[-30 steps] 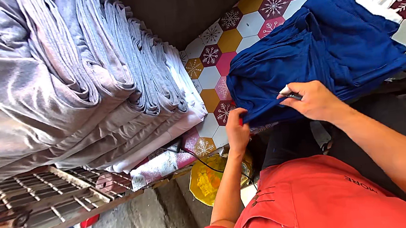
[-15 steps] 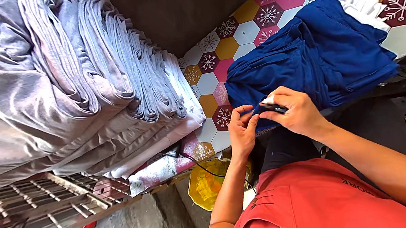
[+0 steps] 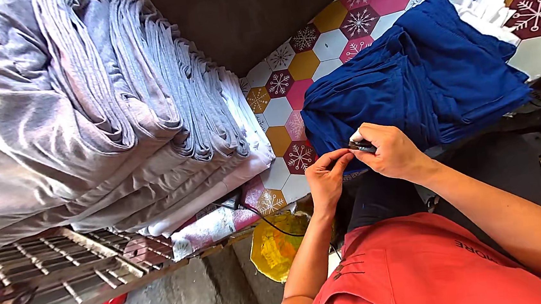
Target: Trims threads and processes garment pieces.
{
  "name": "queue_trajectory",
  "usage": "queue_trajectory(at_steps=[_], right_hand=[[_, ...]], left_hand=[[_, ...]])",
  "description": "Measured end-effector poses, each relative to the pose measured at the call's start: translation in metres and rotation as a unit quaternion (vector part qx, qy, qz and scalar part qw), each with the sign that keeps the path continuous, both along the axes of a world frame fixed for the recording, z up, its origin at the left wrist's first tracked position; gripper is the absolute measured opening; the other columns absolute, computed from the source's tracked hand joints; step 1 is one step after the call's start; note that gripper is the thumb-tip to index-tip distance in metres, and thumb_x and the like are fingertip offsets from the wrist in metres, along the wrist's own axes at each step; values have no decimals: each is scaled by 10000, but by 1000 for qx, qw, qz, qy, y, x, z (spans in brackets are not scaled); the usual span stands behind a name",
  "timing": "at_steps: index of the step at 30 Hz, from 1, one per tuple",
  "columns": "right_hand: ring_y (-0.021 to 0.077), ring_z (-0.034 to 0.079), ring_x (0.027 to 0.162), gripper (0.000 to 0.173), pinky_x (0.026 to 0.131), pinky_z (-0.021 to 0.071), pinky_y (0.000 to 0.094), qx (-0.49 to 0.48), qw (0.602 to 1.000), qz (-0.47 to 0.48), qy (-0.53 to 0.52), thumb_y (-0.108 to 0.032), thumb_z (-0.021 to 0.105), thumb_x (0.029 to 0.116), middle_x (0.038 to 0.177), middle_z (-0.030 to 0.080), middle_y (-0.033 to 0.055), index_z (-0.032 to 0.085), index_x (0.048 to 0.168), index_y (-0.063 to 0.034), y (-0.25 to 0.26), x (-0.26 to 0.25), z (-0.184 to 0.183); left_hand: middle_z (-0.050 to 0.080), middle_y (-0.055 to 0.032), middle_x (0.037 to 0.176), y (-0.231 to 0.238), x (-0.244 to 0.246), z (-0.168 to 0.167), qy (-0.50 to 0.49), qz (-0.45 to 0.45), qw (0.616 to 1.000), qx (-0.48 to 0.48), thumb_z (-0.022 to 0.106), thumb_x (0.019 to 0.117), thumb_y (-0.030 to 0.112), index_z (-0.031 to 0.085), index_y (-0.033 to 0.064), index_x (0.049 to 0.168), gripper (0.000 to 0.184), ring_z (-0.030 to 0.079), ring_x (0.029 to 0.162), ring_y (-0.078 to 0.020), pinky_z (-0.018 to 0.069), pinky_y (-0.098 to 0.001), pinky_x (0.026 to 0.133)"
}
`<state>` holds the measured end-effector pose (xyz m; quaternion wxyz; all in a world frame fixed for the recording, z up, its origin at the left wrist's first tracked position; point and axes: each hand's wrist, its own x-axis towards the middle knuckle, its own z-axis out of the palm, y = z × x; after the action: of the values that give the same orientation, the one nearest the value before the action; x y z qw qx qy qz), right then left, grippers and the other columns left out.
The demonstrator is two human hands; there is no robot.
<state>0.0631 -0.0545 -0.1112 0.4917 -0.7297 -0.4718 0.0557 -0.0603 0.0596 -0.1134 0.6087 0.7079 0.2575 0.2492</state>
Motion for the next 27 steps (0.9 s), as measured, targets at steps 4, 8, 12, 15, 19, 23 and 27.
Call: queue_trajectory(at_steps=[4, 8, 12, 15, 19, 23, 27], right_hand=[[226, 652, 666, 92, 532, 519, 378, -2, 998, -9, -58, -66, 704, 825, 819, 656, 113, 692, 883, 4, 3, -6, 5], [214, 648, 710, 97, 615, 546, 385, -15, 1000, 13, 18, -83, 696, 878, 827, 652, 101, 695, 922, 3, 5, -5, 1], [148, 668, 800, 358, 692, 557, 394, -63, 996, 2, 61, -391, 513, 1028, 883, 681, 34, 681, 1080, -80, -11, 15, 0], [209, 680, 753, 337, 623, 553, 420, -50, 998, -7, -33, -318, 522, 1016, 882, 692, 84, 688, 1077, -31, -23, 20, -7], [209, 605, 561, 295, 447, 457, 358, 14, 990, 5, -142, -281, 618, 976, 732, 631, 91, 688, 920, 0, -25, 13, -20], [204, 587, 542, 298, 434, 431, 338, 32, 984, -3, -177, -264, 609, 992, 704, 616, 82, 728, 912, -3, -22, 6, -22], [202, 570, 530, 285, 431, 416, 337, 34, 982, -14, -185, -241, 602, 1001, 679, 599, 74, 742, 913, -8, -19, 4, -21]], left_hand=[[726, -12, 841, 1, 2, -7, 39, -6, 999, -18, 755, 846, -43, 765, 21, 841, 66, 673, 780, -26, 575, -212, 740], [722, -11, 868, -2, 4, -14, 44, -23, 999, -5, 720, 881, -28, 749, 16, 894, 55, 669, 794, -20, 575, -217, 758], [717, 2, 902, 1, 2, -13, 36, -25, 996, 80, 660, 970, 54, 708, 26, 1004, 65, 670, 813, -16, 572, -210, 769], [696, 14, 864, 3, 2, -12, 18, -17, 994, 105, 627, 984, 34, 673, 16, 1031, 69, 641, 748, 14, 554, -175, 714], [659, 47, 819, 3, 4, -12, 13, -3, 993, 120, 602, 1003, 53, 645, 29, 1040, 61, 591, 694, 48, 514, -142, 662], [664, 48, 822, 2, 4, -11, 9, -3, 992, 129, 604, 1005, 59, 650, 27, 1033, 63, 594, 696, 55, 512, -132, 664], [663, 46, 811, 1, 4, -11, 7, -3, 991, 137, 610, 1003, 60, 650, 26, 1026, 58, 591, 684, 51, 512, -135, 655]])
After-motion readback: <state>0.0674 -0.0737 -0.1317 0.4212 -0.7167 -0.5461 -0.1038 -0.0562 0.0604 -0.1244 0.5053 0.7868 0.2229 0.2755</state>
